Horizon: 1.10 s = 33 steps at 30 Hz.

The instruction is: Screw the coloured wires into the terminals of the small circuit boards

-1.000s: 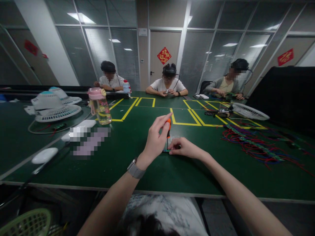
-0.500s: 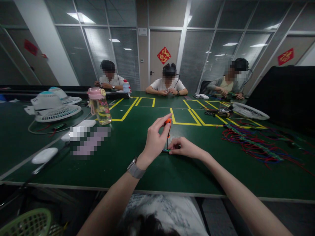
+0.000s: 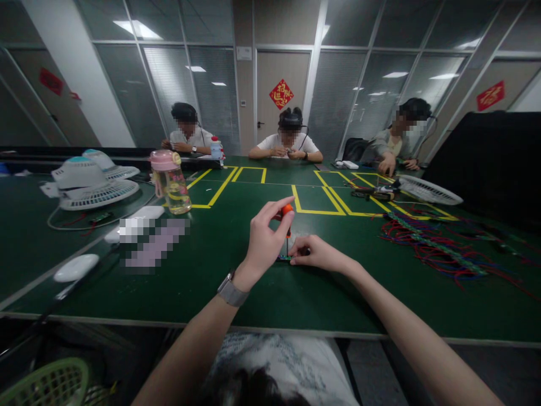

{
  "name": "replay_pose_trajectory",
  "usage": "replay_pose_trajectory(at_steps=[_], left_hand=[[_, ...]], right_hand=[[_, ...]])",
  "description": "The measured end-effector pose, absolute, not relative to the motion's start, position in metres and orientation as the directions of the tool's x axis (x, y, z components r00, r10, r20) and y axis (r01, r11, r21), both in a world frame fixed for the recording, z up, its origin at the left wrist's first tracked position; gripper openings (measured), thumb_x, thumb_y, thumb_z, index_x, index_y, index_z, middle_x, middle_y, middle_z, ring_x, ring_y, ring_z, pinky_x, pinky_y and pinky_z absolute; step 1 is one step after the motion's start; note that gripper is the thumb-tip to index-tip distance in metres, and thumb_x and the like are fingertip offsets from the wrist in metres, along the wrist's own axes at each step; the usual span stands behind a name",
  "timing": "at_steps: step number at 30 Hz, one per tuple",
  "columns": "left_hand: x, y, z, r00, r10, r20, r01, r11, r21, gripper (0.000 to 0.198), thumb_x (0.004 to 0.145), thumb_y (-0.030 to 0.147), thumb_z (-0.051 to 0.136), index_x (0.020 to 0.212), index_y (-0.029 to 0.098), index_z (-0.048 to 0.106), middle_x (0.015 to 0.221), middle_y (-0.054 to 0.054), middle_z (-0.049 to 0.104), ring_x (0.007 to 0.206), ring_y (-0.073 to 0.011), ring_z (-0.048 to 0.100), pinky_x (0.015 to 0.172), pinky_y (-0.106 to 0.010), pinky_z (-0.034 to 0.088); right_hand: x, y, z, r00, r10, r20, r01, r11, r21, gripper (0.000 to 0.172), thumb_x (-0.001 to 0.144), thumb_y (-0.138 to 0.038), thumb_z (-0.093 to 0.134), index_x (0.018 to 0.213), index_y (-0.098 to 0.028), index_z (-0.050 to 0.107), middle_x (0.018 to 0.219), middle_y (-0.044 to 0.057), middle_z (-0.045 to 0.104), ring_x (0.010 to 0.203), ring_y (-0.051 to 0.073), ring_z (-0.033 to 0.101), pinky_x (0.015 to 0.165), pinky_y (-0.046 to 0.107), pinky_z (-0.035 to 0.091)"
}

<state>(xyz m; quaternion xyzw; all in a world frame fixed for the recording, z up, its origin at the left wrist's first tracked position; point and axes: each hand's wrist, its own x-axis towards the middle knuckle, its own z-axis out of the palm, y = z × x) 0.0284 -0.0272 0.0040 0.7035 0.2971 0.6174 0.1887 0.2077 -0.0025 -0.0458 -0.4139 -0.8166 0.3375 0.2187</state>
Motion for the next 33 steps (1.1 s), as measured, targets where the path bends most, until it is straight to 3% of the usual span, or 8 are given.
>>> replay_pose_trajectory(at_steps=[4,8,10,14,17,21,27,33], left_hand=[[0.0277,-0.0281,0.0053,0.061,0.635,0.77,0.26,-0.755,0.602,0.028,0.088,0.025,0.06,0.115,0.024,0.067,0.104,-0.005,0.058,0.094,-0.0146,0.059,0.082,-0.026,0.05],[0.0282,-0.0275,0.0036,0.129,0.685,0.717,0.124,-0.728,0.674,0.037,0.096,0.023,0.044,0.132,0.024,0.055,0.114,-0.007,0.063,0.1,-0.0153,0.062,0.086,-0.028,0.052],[0.0288,-0.0279,0.0037,0.129,0.678,0.723,0.116,-0.735,0.668,0.035,0.094,0.023,0.05,0.128,0.024,0.057,0.108,-0.006,0.066,0.093,-0.0146,0.064,0.081,-0.027,0.053],[0.0289,-0.0293,0.0048,0.054,0.631,0.774,0.264,-0.756,0.599,0.026,0.085,0.025,0.064,0.111,0.024,0.067,0.098,-0.004,0.06,0.088,-0.0142,0.06,0.074,-0.024,0.052],[0.028,-0.0273,0.0024,0.029,0.663,0.748,0.302,-0.719,0.626,0.033,0.091,0.026,0.054,0.124,0.024,0.06,0.108,-0.007,0.059,0.097,-0.0164,0.059,0.081,-0.028,0.052],[0.0282,-0.0224,-0.0022,0.071,0.722,0.688,0.173,-0.688,0.705,0.043,0.096,0.021,0.043,0.139,0.024,0.045,0.119,-0.008,0.062,0.101,-0.0171,0.063,0.085,-0.031,0.053],[0.0288,-0.0259,0.0034,0.061,0.658,0.75,0.292,-0.731,0.617,0.031,0.087,0.024,0.062,0.118,0.024,0.063,0.101,-0.005,0.057,0.088,-0.0143,0.06,0.074,-0.025,0.054],[0.0283,-0.0289,0.0045,0.08,0.67,0.738,0.173,-0.738,0.652,0.033,0.095,0.021,0.046,0.127,0.023,0.056,0.114,-0.007,0.059,0.098,-0.0148,0.061,0.081,-0.026,0.054]], right_hand=[[0.2073,-0.0029,-0.0454,-0.567,0.82,0.072,0.517,0.423,-0.744,0.025,0.072,-0.035,0.073,0.083,-0.012,0.071,0.072,0.002,0.064,0.066,0.015,0.056,0.063,0.026,0.044],[0.2073,-0.003,-0.0454,-0.563,0.824,0.071,0.521,0.42,-0.743,0.024,0.072,-0.033,0.073,0.083,-0.012,0.071,0.071,0.002,0.064,0.064,0.014,0.055,0.061,0.026,0.043],[0.2075,-0.0027,-0.0457,-0.564,0.822,0.083,0.524,0.433,-0.733,0.022,0.072,-0.032,0.073,0.082,-0.012,0.071,0.072,0.002,0.065,0.065,0.014,0.055,0.062,0.026,0.043],[0.2076,-0.0024,-0.0455,-0.575,0.813,0.088,0.514,0.442,-0.735,0.022,0.072,-0.033,0.073,0.082,-0.013,0.072,0.074,0.003,0.065,0.066,0.015,0.057,0.063,0.026,0.045],[0.2074,-0.003,-0.0443,-0.578,0.812,0.082,0.516,0.442,-0.734,0.023,0.073,-0.034,0.073,0.084,-0.013,0.072,0.076,0.003,0.066,0.068,0.015,0.058,0.065,0.027,0.045],[0.207,-0.0038,-0.0427,-0.58,0.811,0.075,0.515,0.436,-0.738,0.024,0.073,-0.034,0.073,0.084,-0.013,0.072,0.076,0.003,0.065,0.068,0.015,0.057,0.064,0.027,0.045],[0.2058,-0.0053,-0.0415,-0.571,0.817,0.084,0.522,0.44,-0.731,0.024,0.072,-0.035,0.073,0.082,-0.013,0.072,0.071,0.002,0.063,0.065,0.014,0.056,0.061,0.026,0.043],[0.2059,-0.0058,-0.0406,-0.57,0.818,0.081,0.517,0.434,-0.738,0.027,0.072,-0.038,0.073,0.082,-0.013,0.072,0.071,0.002,0.064,0.065,0.014,0.056,0.062,0.026,0.044]])
